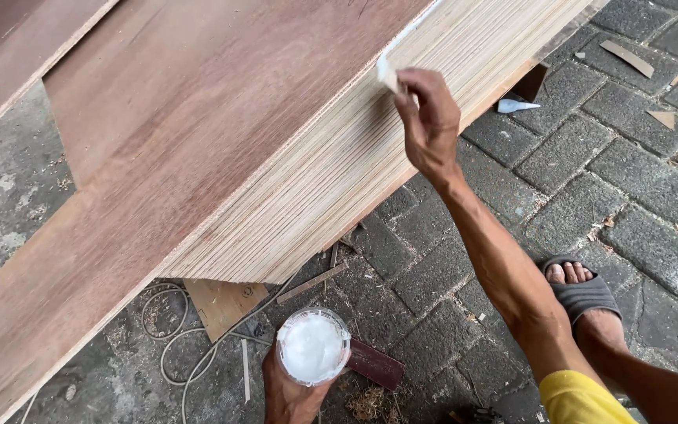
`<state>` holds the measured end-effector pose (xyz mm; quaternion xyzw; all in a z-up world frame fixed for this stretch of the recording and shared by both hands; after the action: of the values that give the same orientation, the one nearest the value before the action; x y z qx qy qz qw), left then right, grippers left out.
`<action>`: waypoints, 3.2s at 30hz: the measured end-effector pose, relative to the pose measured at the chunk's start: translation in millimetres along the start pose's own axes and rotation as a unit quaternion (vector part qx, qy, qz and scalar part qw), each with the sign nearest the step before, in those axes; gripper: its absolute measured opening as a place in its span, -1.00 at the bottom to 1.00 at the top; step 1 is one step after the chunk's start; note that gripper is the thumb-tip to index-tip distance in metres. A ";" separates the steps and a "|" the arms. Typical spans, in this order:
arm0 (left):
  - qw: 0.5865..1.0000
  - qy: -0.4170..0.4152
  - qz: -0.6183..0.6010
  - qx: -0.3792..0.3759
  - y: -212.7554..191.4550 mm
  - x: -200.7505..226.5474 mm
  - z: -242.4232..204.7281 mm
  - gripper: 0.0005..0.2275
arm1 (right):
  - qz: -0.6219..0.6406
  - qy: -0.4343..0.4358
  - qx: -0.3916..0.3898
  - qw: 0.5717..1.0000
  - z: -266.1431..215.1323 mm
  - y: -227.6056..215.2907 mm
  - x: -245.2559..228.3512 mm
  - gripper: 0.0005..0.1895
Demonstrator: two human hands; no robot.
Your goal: Applying white putty or wood filler to the edges of several long wooden boards using a small wooden stick to prepare them for finishing.
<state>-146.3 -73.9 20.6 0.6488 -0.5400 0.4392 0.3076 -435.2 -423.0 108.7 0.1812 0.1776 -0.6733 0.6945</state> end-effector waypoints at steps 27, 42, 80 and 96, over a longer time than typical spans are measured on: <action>0.948 -0.092 -0.304 0.025 -5.5 -21.8 10.4 -0.05 | -0.362 -0.010 0.063 0.930 10.2 -58.4 -10.2 -0.77; 0.975 -0.042 0.215 0.033 -8.2 43.7 -37.3 0.03 | -0.212 -0.039 -0.073 0.974 -26.9 1.5 -54.7 -0.72; 0.950 0.177 0.256 0.027 -68.8 68.1 -115.9 -0.15 | -0.331 -0.069 -0.016 0.941 -46.7 118.3 -136.7 -0.81; 0.904 0.291 0.314 0.012 -93.6 54.9 -128.1 -0.11 | -0.129 -0.097 -0.117 0.980 -74.9 191.0 -162.6 -0.68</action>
<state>-84.2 35.6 131.6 0.2930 -0.5970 0.6886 0.2890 -249.4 -239.3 125.7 0.0080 0.2089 -0.7458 0.6325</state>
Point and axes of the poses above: each hand's wrist, its own z-axis towards the middle knuckle, its own y-axis out of the palm, x = y × z, the point moved 1 cm from there along z, towards the middle knuckle, and after that the axes turned 14 degrees about -x, right-handed, at the moved point
